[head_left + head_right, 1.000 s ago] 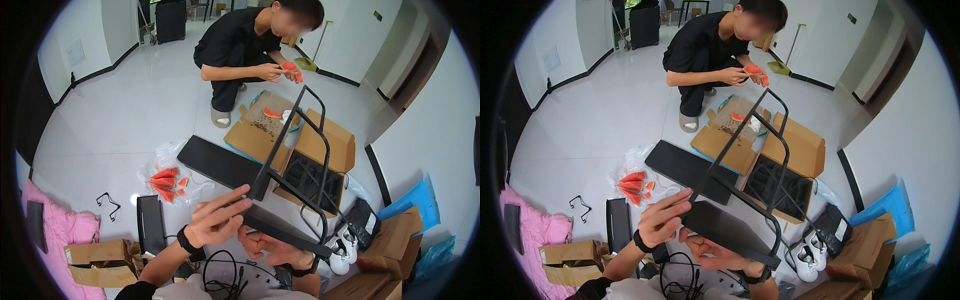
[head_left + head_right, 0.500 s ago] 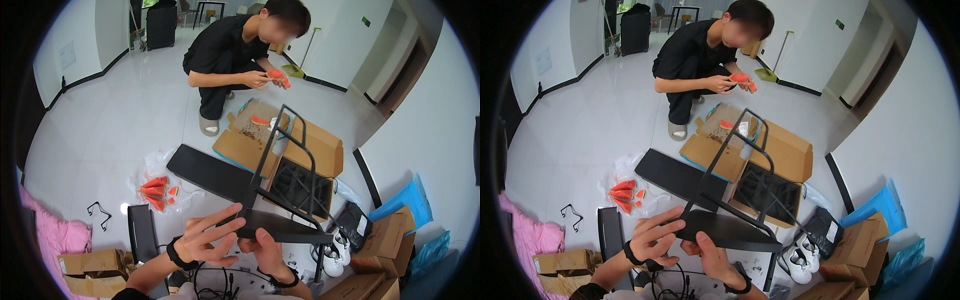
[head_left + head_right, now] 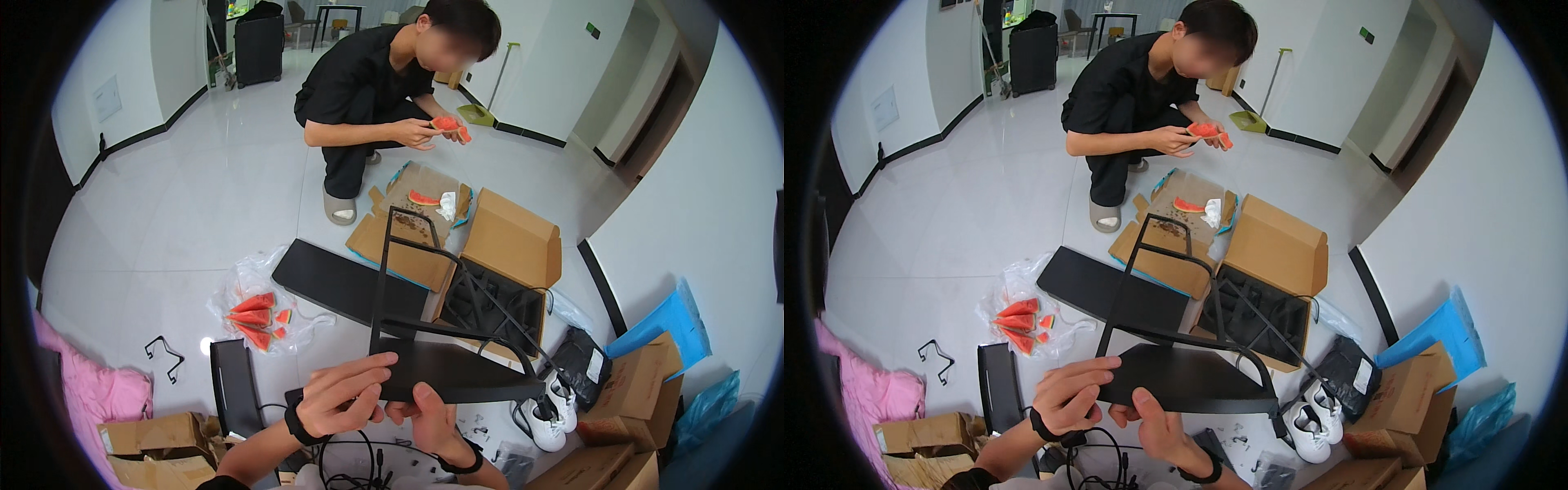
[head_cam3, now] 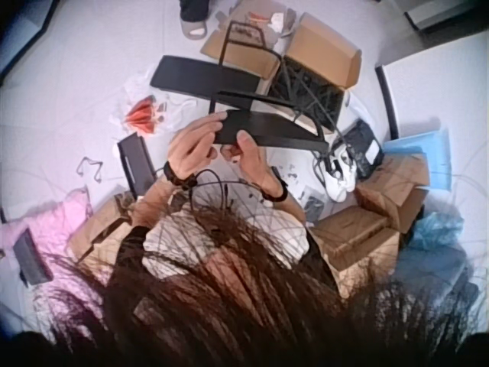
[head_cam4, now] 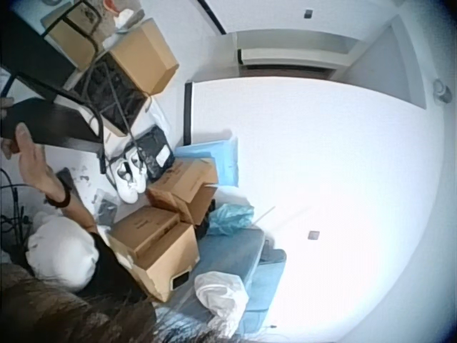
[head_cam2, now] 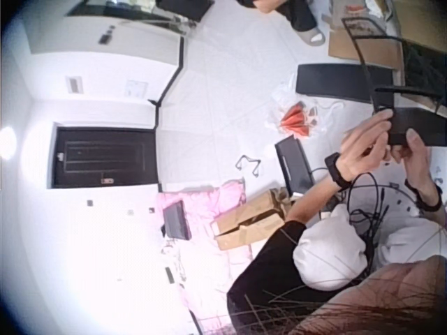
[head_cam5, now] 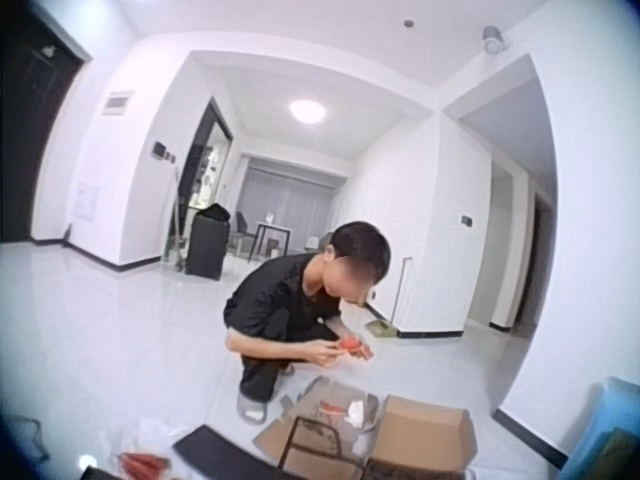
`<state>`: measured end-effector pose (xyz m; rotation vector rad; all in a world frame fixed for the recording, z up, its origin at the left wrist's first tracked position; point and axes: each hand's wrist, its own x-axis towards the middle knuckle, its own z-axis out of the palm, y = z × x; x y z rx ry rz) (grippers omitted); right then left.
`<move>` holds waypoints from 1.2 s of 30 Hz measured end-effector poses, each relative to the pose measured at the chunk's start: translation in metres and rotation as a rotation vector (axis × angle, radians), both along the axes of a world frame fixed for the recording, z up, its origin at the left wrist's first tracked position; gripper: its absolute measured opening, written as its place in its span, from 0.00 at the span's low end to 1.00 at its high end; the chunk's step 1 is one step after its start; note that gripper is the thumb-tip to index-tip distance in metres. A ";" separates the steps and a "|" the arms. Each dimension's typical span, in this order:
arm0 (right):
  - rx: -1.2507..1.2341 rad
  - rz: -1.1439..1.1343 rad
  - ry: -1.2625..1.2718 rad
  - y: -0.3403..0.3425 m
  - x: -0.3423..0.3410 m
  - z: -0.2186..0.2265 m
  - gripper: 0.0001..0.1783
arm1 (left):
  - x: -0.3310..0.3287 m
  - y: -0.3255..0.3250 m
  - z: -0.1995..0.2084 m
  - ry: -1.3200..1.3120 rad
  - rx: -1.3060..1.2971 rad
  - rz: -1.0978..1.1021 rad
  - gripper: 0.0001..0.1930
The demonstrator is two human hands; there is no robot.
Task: Assemble a black metal furniture frame by attaching a panel with screws.
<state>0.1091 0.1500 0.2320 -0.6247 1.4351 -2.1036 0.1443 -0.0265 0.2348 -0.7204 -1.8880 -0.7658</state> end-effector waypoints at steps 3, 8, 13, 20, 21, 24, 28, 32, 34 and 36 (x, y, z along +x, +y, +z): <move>0.007 -0.036 -0.029 0.003 -0.002 0.000 0.22 | -0.001 0.008 0.000 -0.049 0.029 -0.002 0.13; -0.015 -0.088 0.000 0.002 -0.003 -0.001 0.23 | -0.001 0.019 -0.001 -0.089 0.149 0.015 0.17; -0.059 -0.183 -0.017 0.005 -0.003 -0.002 0.22 | -0.008 0.027 0.001 -0.070 0.133 -0.015 0.17; -0.100 -0.215 -0.029 0.004 -0.003 -0.005 0.22 | -0.014 0.028 -0.007 0.022 0.147 -0.040 0.08; -0.101 -0.213 -0.027 0.003 -0.002 -0.006 0.22 | -0.014 0.028 -0.008 0.024 0.147 -0.039 0.08; -0.104 -0.214 0.015 0.005 0.001 -0.009 0.23 | -0.015 0.029 -0.009 0.032 0.127 -0.045 0.14; -0.102 -0.268 -0.002 0.004 0.004 -0.007 0.25 | -0.013 0.031 -0.008 0.016 0.124 -0.051 0.19; -0.073 -0.283 -0.021 0.000 0.006 -0.004 0.25 | -0.007 0.035 -0.009 -0.018 0.211 0.005 0.18; -0.081 -0.301 -0.025 -0.002 0.006 -0.001 0.25 | -0.007 0.037 -0.009 -0.021 0.215 0.008 0.18; -0.085 -0.319 -0.030 -0.001 0.006 -0.001 0.25 | -0.008 0.038 -0.009 -0.023 0.222 0.010 0.17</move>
